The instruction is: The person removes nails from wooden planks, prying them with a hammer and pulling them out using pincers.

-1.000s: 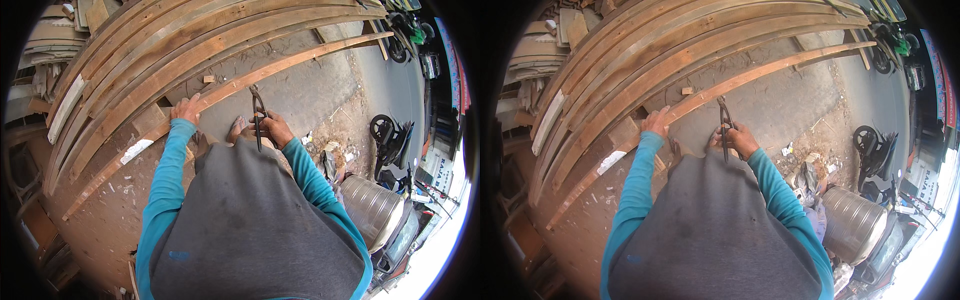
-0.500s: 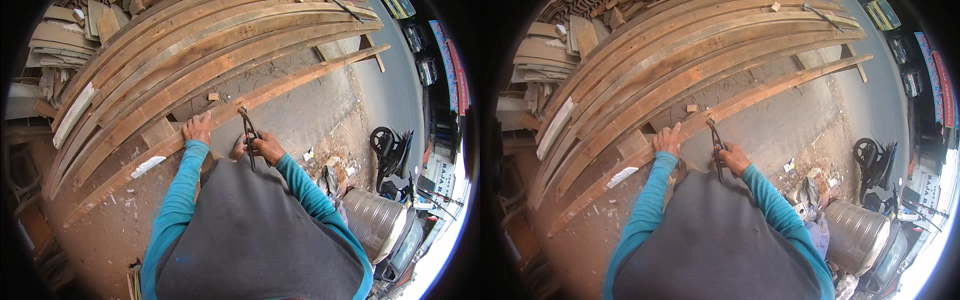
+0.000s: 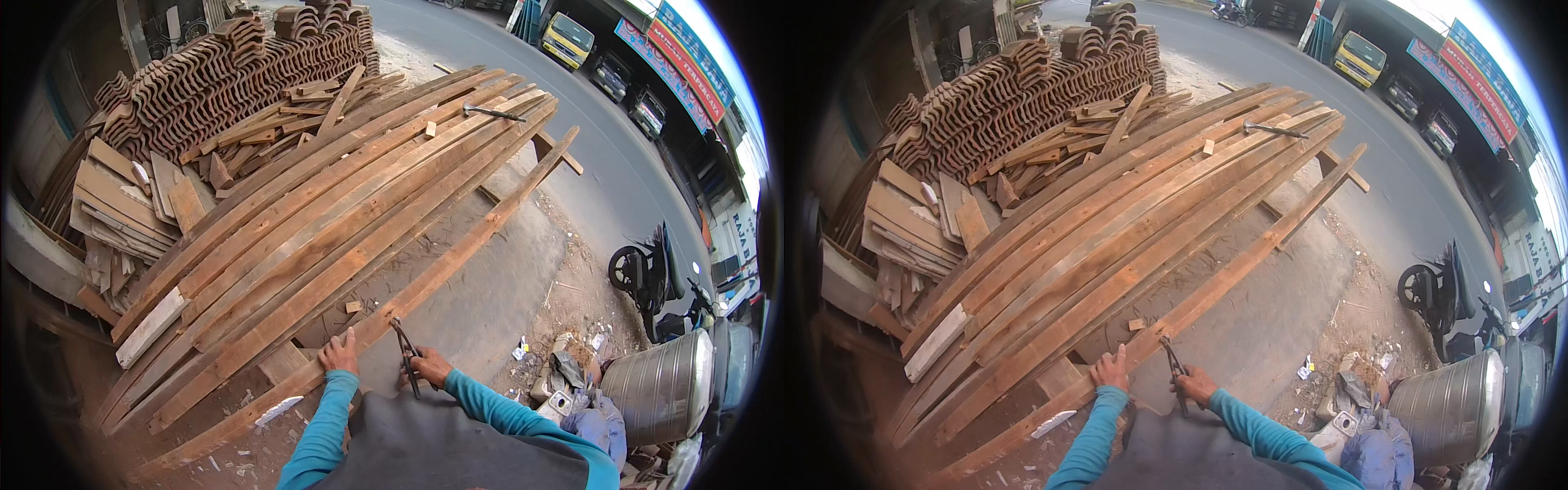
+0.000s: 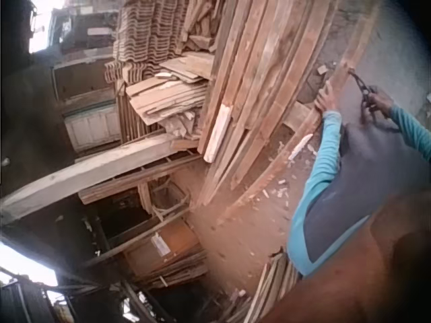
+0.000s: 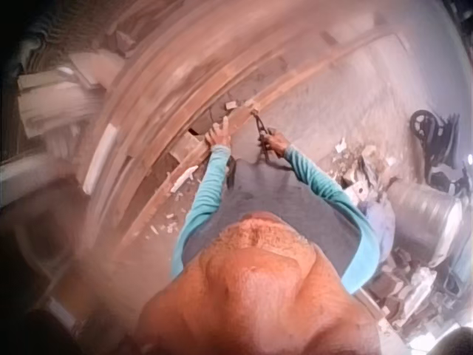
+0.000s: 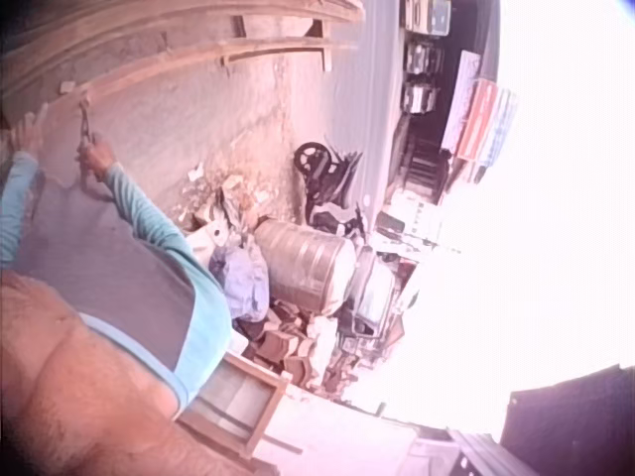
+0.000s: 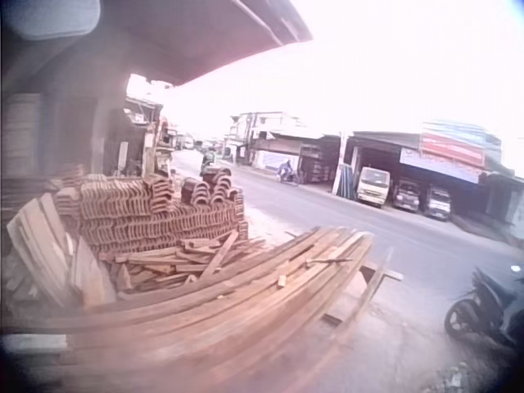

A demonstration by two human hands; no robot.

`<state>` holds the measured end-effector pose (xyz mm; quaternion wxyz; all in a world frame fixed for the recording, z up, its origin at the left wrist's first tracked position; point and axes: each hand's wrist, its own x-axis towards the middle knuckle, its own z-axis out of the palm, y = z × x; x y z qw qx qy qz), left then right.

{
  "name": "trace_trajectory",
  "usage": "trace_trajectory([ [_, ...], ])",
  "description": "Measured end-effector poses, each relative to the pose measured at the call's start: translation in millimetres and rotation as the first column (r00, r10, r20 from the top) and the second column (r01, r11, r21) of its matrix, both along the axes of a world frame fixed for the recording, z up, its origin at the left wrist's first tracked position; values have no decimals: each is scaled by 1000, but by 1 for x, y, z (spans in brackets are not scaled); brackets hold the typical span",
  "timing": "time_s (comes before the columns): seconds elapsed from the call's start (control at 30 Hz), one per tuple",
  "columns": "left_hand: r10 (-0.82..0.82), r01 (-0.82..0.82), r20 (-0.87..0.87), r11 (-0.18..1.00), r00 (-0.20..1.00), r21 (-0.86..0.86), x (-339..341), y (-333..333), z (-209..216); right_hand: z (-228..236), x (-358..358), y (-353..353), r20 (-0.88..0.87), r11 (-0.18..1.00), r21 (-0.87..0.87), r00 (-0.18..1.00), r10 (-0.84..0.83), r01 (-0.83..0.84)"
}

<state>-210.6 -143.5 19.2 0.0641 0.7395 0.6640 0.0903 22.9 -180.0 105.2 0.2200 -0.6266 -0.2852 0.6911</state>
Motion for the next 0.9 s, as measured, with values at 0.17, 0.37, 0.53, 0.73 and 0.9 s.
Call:
trace_trajectory([
  [0.17, -25, 25, -9, 1000, 1000, 18, 4, 5, 3, -1, -6, 1, 187, 975, 194, 980, 68, -105],
  [0.37, -73, 79, -39, 978, 997, 193, 5, -4, -16, 0, -24, 12, 245, 886, 211, 899, 362, -414],
  [0.53, -70, 77, -54, 988, 996, 132, 5, -5, -23, -35, 5, 24, 250, 880, 213, 895, 370, -424],
  [0.73, -76, 85, -110, 993, 991, 80, 10, -5, -11, -52, 46, 40, 304, 950, 311, 948, -92, -8],
  [0.9, -84, 93, -124, 993, 989, 73, 3, -15, -12, -46, 39, 19, 450, 946, 295, 893, -11, -137],
])
